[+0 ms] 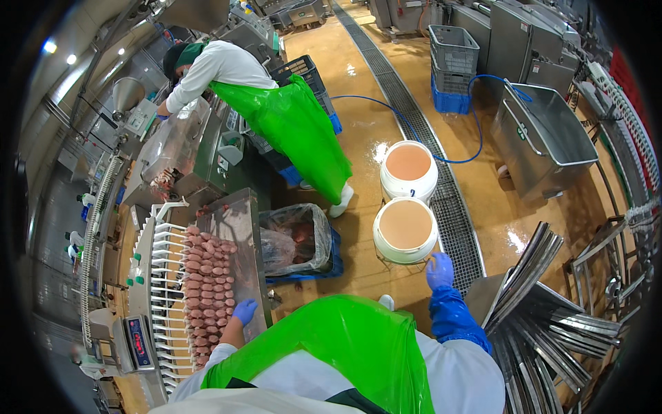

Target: The person handles a plastic bag, then repeatedly picks up sausage links from a conveyor and places them onto metal rods. The person also transfers completed sausage rods to a hanging rack.

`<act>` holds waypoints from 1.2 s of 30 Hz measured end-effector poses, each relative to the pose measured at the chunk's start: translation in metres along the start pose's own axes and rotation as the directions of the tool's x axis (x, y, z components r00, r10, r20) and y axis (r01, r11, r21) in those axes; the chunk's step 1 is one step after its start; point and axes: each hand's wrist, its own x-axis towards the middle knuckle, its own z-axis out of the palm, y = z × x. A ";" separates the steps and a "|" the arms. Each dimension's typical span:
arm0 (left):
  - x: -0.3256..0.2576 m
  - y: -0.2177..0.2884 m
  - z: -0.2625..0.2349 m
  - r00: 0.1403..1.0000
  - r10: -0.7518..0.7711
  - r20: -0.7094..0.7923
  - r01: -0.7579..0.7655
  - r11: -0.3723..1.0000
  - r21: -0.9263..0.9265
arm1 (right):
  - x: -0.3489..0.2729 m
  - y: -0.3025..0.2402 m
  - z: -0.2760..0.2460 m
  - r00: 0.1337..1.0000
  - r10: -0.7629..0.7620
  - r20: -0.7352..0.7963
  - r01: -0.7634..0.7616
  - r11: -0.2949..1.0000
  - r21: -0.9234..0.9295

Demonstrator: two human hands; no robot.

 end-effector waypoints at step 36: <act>-0.232 -0.084 0.069 0.873 -0.487 0.038 0.488 0.870 -0.071 | 0.139 -0.041 0.156 0.367 -0.015 0.930 -0.067 0.997 0.043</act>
